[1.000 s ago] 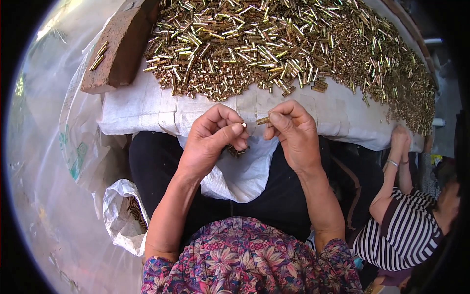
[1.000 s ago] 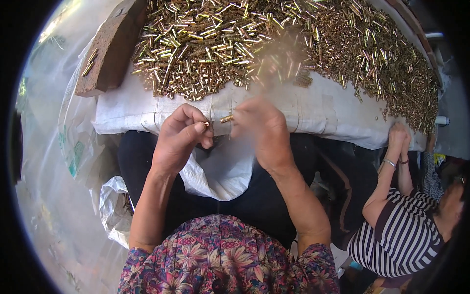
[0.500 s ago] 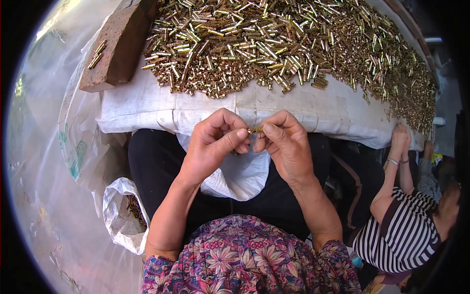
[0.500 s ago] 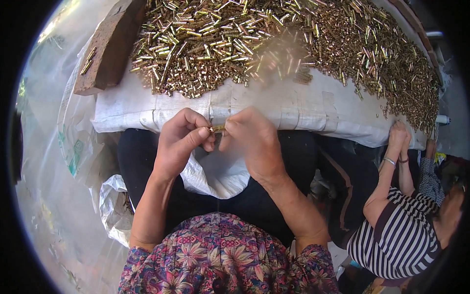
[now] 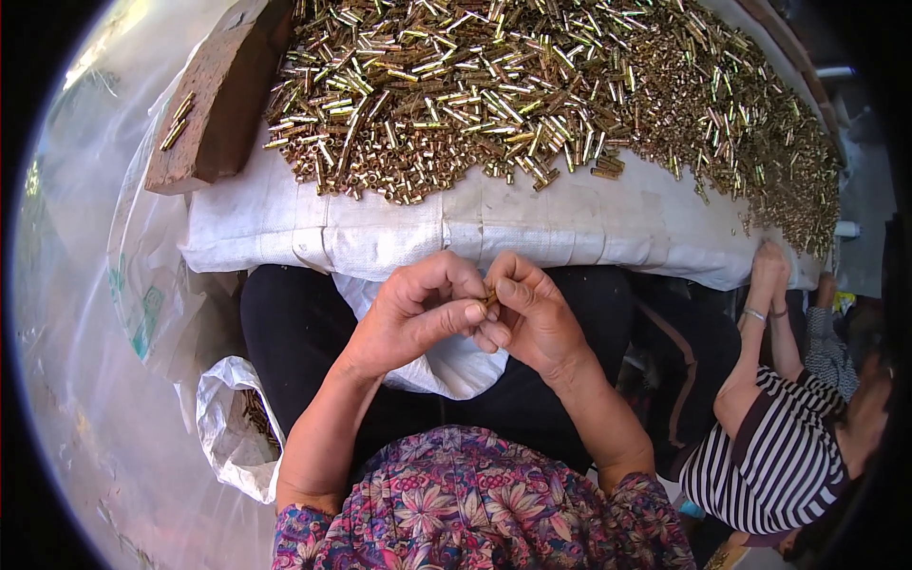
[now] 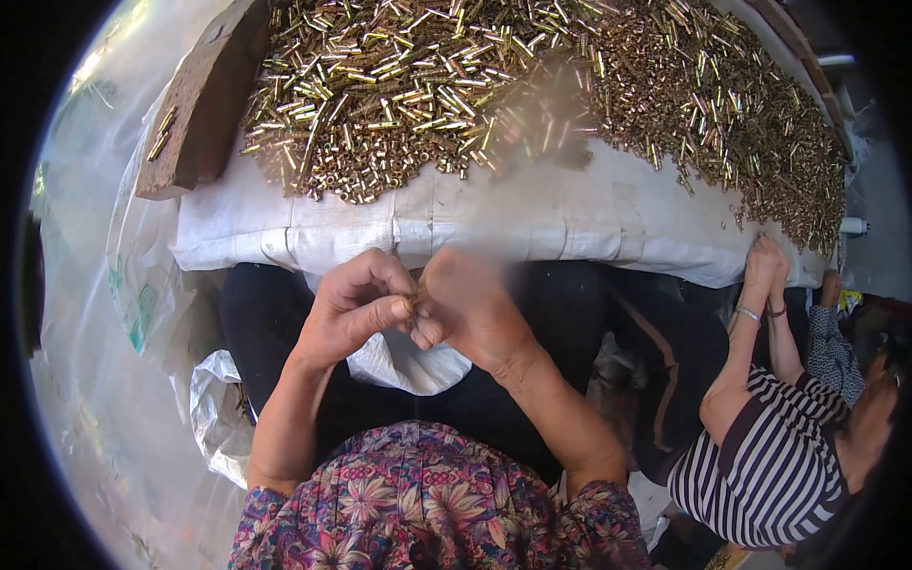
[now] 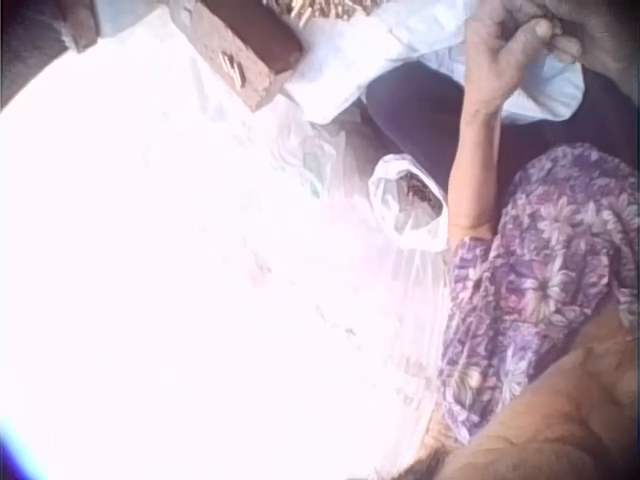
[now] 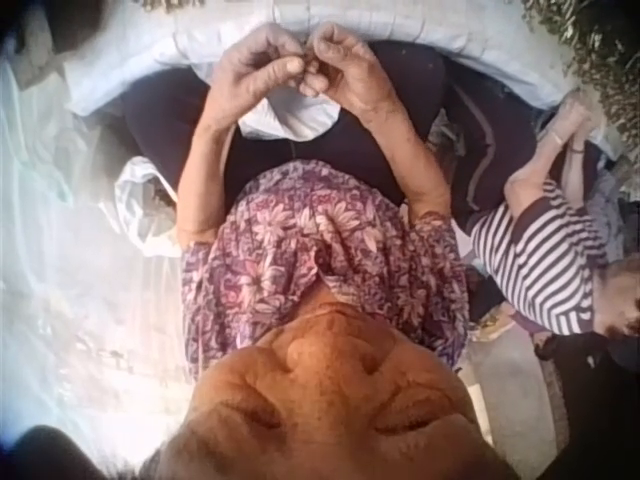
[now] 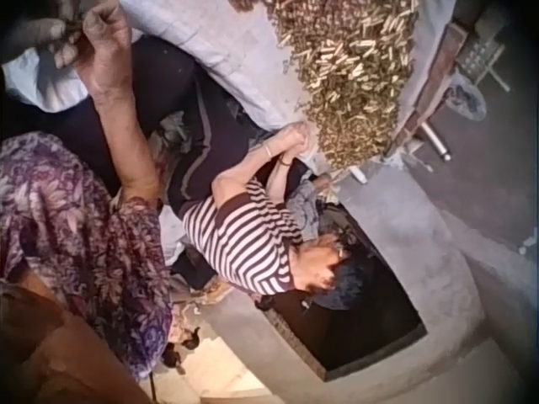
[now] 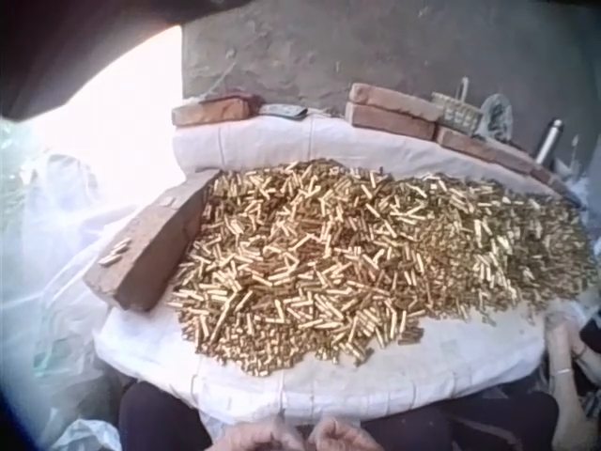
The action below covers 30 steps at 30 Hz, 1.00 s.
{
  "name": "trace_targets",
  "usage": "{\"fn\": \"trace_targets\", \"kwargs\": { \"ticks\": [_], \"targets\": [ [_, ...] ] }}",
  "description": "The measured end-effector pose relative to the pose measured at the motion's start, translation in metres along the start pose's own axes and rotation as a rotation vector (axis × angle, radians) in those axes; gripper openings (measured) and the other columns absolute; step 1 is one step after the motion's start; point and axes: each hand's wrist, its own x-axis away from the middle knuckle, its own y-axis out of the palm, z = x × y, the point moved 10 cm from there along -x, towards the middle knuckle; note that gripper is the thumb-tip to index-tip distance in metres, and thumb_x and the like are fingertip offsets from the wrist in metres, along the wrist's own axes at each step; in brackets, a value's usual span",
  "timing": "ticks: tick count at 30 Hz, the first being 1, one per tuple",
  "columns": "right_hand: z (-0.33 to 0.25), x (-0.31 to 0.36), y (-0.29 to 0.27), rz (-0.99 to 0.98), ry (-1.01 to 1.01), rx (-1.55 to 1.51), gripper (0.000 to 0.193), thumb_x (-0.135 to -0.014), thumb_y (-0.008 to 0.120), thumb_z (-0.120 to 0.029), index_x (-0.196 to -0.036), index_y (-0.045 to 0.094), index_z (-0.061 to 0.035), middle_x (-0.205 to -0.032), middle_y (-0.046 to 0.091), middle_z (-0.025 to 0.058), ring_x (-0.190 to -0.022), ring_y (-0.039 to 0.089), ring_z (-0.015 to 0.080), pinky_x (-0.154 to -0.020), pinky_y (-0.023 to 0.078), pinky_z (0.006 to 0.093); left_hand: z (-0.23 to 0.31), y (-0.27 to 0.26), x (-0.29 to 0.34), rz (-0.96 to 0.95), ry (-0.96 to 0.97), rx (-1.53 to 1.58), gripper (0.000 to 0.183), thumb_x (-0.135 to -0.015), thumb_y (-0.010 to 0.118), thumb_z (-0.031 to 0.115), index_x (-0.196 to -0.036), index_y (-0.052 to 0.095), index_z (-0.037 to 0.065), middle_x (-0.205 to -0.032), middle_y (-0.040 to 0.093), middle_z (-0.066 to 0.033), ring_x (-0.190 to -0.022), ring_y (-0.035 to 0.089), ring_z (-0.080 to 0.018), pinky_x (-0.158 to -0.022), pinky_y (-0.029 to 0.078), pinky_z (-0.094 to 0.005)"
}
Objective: The person assembles metal anchor components by hand, repeatedly picking metal sleeves and inserts from a pile on the table, fitting them together, and dropping the assembled pieces into a bag.
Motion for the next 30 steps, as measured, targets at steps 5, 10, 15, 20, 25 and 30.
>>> {"fn": "trace_targets", "kwargs": {
  "ticks": [5,10,15,20,25,30],
  "targets": [
    [0.0,0.001,0.01,-0.05,0.003,-0.008,0.021,-0.097,0.058,-0.023,-0.09,0.051,-0.005,-0.074,0.055,0.0068,-0.059,0.056,0.0143,-0.051,0.049,0.0288,-0.002,0.009,-0.001,-0.081,0.007,0.227,0.009,-0.096,0.058,0.007,-0.097,0.053,0.0,-0.091,0.065,-0.011,-0.078,0.07,-0.0208,-0.067,0.057,-0.0283],
    [-0.007,-0.002,0.011,-0.043,-0.023,0.053,0.02,-0.097,0.059,-0.023,-0.092,0.053,-0.0041,-0.076,0.056,0.0063,-0.062,0.058,0.0148,-0.056,0.05,0.029,-0.002,0.003,-0.003,-0.014,0.029,0.192,0.01,-0.097,0.058,0.01,-0.096,0.054,0.0,-0.084,0.064,-0.0071,-0.075,0.068,-0.0171,-0.066,0.054,-0.0255],
    [-0.059,-0.008,-0.002,0.121,-0.22,0.845,0.018,-0.095,0.062,-0.019,-0.101,0.061,-0.0016,-0.085,0.063,0.0059,-0.07,0.061,0.012,-0.066,0.051,0.0263,-0.001,-0.021,0.002,0.175,-0.067,-0.074,0.014,-0.098,0.059,0.014,-0.095,0.056,0.001,-0.078,0.06,-0.0016,-0.067,0.056,-0.0068,-0.062,0.048,-0.0223],
    [-0.141,-0.035,0.004,0.415,-0.48,1.432,0.026,-0.091,0.066,-0.014,-0.113,0.061,-0.0016,-0.081,0.064,0.0058,-0.072,0.062,0.0137,-0.065,0.05,0.0287,-0.01,-0.016,0.003,0.122,-0.182,-0.365,0.014,-0.095,0.061,0.014,-0.092,0.056,0.0,-0.07,0.06,-0.0075,-0.063,0.061,-0.0163,-0.059,0.049,-0.0307],
    [-0.158,-0.069,0.005,0.527,-0.635,2.025,0.025,-0.085,0.068,-0.01,-0.109,0.062,-0.0039,-0.076,0.065,0.0132,-0.068,0.064,0.0234,-0.064,0.049,0.0347,-0.004,-0.003,0.005,0.022,0.015,-0.885,0.027,-0.088,0.068,0.025,-0.087,0.053,0.003,-0.074,0.062,-0.0203,-0.075,0.061,-0.0432,-0.063,0.048,-0.0467],
    [-0.155,-0.069,-0.007,0.509,-0.645,1.792,0.015,-0.084,0.067,-0.007,-0.094,0.057,-0.0023,-0.075,0.063,0.0134,-0.067,0.063,0.0289,-0.061,0.048,0.0401,0.03,-0.04,0.012,0.257,0.046,-1.02,0.026,-0.086,0.069,0.027,-0.087,0.056,0.004,-0.074,0.061,-0.0197,-0.073,0.062,-0.0411,-0.064,0.049,-0.0463]
  ]
}}
